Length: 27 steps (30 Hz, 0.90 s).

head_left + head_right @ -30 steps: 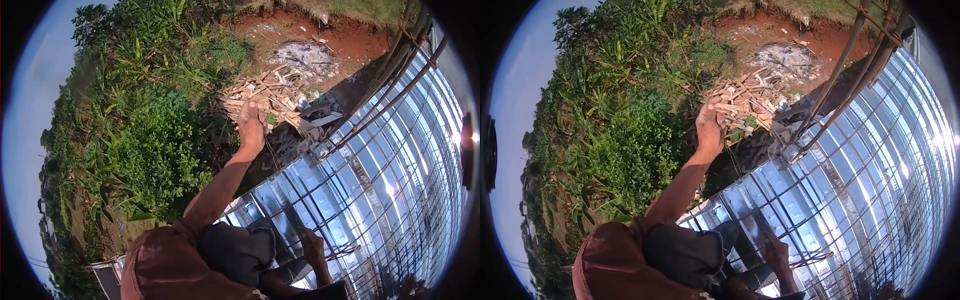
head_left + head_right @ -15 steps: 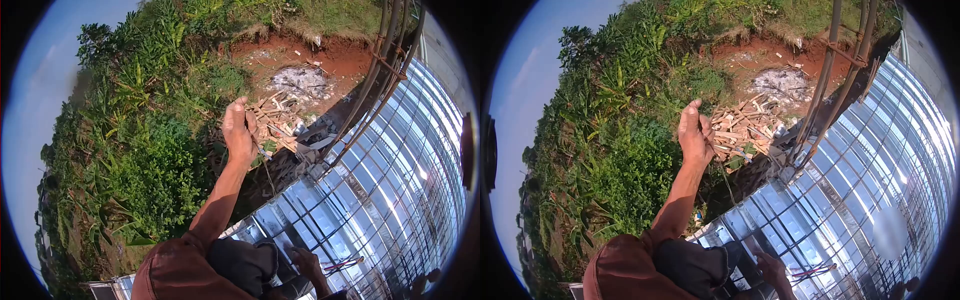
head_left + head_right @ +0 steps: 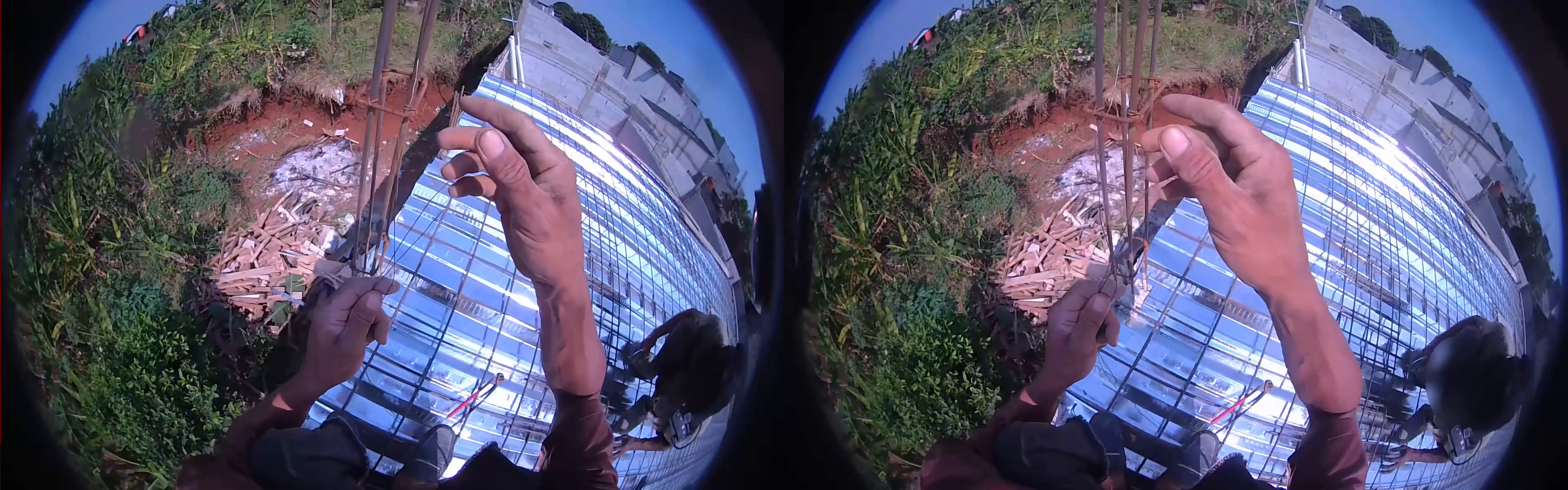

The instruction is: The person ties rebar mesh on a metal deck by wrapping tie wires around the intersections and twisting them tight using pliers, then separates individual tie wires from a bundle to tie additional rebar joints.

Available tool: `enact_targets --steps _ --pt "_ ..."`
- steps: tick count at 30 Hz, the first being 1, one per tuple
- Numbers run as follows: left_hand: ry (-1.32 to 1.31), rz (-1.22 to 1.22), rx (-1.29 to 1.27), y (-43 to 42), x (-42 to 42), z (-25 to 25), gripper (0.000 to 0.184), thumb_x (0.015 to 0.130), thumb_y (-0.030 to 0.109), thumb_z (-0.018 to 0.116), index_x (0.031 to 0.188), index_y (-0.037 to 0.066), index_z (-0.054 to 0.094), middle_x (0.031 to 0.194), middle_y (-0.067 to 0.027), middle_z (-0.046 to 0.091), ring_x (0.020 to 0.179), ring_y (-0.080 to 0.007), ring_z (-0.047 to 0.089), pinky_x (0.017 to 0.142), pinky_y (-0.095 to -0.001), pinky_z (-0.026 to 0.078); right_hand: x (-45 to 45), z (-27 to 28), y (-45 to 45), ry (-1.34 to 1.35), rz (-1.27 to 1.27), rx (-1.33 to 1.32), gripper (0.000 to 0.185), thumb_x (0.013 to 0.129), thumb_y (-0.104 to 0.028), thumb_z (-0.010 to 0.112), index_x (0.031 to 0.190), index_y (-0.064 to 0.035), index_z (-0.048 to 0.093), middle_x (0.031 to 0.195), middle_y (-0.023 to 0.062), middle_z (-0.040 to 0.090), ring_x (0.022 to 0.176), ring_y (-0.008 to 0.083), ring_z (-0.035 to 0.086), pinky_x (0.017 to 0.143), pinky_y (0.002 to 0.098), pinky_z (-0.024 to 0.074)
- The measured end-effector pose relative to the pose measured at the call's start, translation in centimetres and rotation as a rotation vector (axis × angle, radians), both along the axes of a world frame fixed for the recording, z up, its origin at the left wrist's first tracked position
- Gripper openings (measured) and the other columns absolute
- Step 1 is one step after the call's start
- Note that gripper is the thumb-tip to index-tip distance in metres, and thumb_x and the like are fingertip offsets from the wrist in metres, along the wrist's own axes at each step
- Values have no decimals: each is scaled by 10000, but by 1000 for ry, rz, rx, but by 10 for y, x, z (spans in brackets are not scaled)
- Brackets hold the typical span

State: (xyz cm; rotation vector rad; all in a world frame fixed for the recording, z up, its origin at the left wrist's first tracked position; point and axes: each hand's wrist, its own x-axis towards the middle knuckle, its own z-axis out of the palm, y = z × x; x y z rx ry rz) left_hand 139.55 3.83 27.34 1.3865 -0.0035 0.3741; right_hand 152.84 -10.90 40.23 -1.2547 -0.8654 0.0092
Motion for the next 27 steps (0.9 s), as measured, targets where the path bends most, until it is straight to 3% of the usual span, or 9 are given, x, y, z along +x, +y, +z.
enact_targets --steps 4,8,16,22,27 --pt "16 -126 151 -7 1 4 319 985 257 440 1079 -19 570 587 -8 496 531 -40 440 504 -217 349 8 22 4 20 -17 -67 393 851 -242 678 1122 24 579 863 75 640 738 112 605 607 229 491" --pt "37 -147 178 -8 -1 7 287 977 241 456 1085 1 571 574 11 491 505 -25 385 483 -198 301 13 15 5 47 6 -55 381 811 -215 722 1082 20 592 796 48 615 690 92 581 568 219 471" --pt "58 -199 276 -9 4 5 282 980 226 443 1083 -2 573 574 4 503 490 -18 365 469 -192 288 23 -4 -4 217 134 4 245 848 -119 665 1040 15 591 805 55 623 695 105 593 553 211 473" --pt "81 -152 123 -18 16 0 278 986 209 429 1093 -6 569 617 -31 571 422 -17 366 399 -170 283 34 -18 -14 209 99 30 283 847 -171 674 1053 10 600 842 53 614 682 94 590 600 207 518" --pt "19 -126 158 -26 33 -1 291 992 208 413 1115 -7 566 677 -54 607 412 -22 410 373 -179 313 35 -27 -17 165 -41 -84 282 800 -235 732 990 -44 650 796 -5 602 731 74 549 641 218 445"
